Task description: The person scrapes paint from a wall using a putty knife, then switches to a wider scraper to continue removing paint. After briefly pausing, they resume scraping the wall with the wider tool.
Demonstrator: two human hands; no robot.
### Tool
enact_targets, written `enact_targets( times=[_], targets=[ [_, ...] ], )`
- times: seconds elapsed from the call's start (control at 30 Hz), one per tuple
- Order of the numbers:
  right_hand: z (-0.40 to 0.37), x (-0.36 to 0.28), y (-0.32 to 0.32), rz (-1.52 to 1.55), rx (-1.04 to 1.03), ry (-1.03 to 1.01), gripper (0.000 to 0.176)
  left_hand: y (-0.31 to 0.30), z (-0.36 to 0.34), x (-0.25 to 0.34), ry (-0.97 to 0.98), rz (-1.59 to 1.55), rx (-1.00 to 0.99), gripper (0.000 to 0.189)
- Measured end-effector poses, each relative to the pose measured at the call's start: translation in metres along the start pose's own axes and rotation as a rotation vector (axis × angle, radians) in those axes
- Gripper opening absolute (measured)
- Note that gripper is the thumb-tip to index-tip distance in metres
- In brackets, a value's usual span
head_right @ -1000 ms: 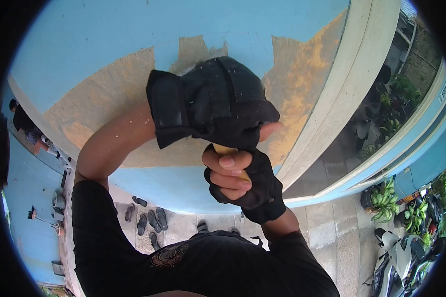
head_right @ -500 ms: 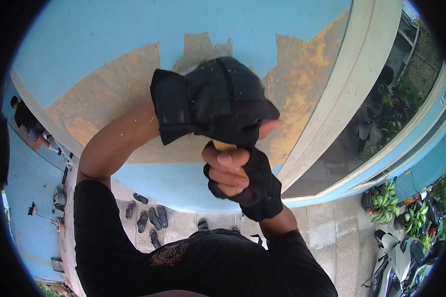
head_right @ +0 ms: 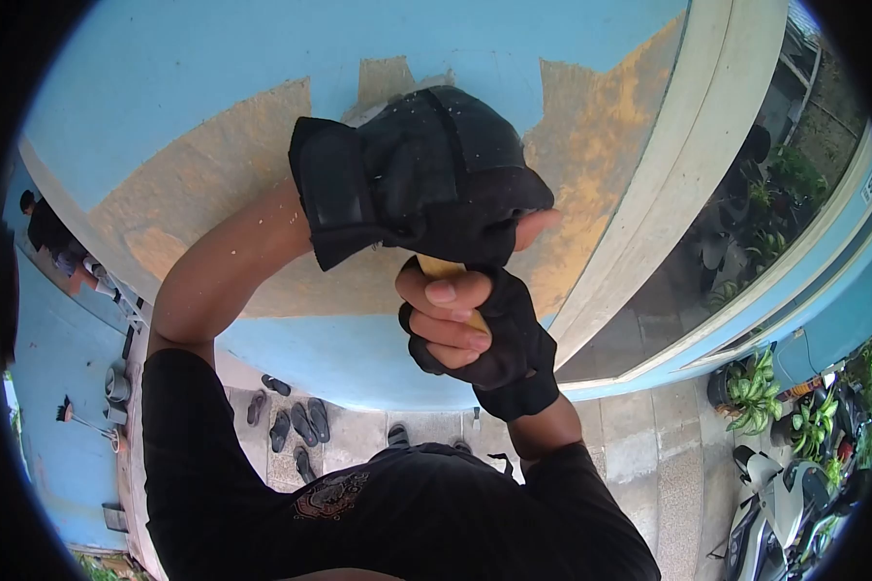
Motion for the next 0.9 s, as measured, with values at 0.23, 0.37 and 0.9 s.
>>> enact_targets(
  times=[0.23, 0.37, 0.9],
  targets=[
    [0.001, -0.001, 0.010, 0.001, -0.013, 0.027, 0.026, -0.001, 0.001, -0.003, -0.020, -0.049, -0.005, 0.012],
    [0.002, -0.007, -0.004, -0.111, 0.005, 0.064, 0.028, 0.002, 0.001, -0.007, -0.042, -0.037, -0.095, 0.016],
    [-0.002, -0.006, -0.008, -0.009, -0.148, 0.011, 0.024, -0.010, 0.013, 0.004, -0.026, -0.037, 0.055, 0.021]
  ],
)
Point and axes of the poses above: each hand's wrist, its own z-axis towards the middle knuckle, its own y-axis out of the palm, x = y × z, the point moved 2 cm from there along z, towards the middle knuckle, and after that the axes turned 11 degrees about z, right-handed, at the moved point
